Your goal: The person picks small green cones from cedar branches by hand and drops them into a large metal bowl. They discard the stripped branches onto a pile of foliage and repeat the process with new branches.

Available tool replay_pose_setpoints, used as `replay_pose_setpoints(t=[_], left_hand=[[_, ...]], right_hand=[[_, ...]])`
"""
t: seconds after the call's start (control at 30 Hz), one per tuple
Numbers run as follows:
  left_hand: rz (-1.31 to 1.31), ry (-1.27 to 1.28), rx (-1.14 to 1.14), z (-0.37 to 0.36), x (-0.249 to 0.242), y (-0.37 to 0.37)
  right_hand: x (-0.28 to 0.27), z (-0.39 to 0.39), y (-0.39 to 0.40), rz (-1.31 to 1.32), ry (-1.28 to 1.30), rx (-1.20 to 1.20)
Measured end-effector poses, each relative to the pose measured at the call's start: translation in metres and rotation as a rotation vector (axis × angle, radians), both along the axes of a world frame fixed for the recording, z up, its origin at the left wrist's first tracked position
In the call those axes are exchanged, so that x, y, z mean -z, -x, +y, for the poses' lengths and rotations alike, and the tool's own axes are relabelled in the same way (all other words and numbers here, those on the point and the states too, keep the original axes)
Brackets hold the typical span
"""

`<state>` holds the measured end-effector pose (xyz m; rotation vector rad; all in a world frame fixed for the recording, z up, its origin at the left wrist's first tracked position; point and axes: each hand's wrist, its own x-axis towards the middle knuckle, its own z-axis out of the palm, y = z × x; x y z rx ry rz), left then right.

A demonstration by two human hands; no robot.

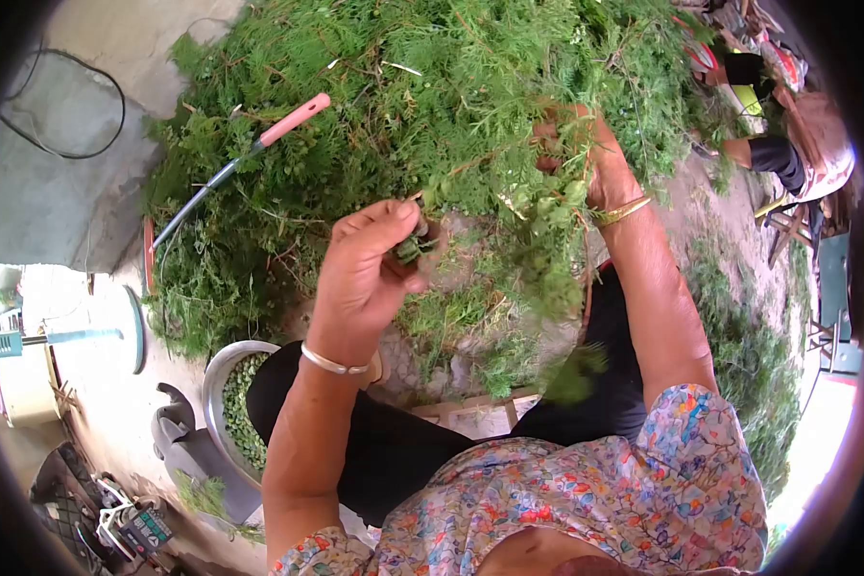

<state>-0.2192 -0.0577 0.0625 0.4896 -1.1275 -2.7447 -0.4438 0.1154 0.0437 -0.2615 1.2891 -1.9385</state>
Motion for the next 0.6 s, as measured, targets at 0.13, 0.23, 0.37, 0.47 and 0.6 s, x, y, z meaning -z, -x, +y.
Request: replay_pose_setpoints(t=[0.13,0.23,0.37,0.47,0.6], left_hand=[[-0.106,-0.033,-0.05,0.001,-0.001,0.005],[-0.097,-0.01,-0.157,-0.004,-0.003,0.007],[-0.008,0.025,-0.192,-0.008,-0.008,0.01],[0.081,0.035,-0.225,-0.003,-0.004,0.019],[0.107,-0.003,-0.264,0.008,0.009,0.027]], right_hand=[[-0.01,-0.003,-0.026,0.142,-0.066,0.071],[-0.016,-0.008,-0.03,0.257,-0.059,0.036],[-0.024,-0.024,-0.029,0.212,-0.445,-0.077],[-0.02,-0.034,-0.042,0.253,-0.342,-0.207],[-0.014,-0.041,-0.059,0.24,-0.229,-0.333]])
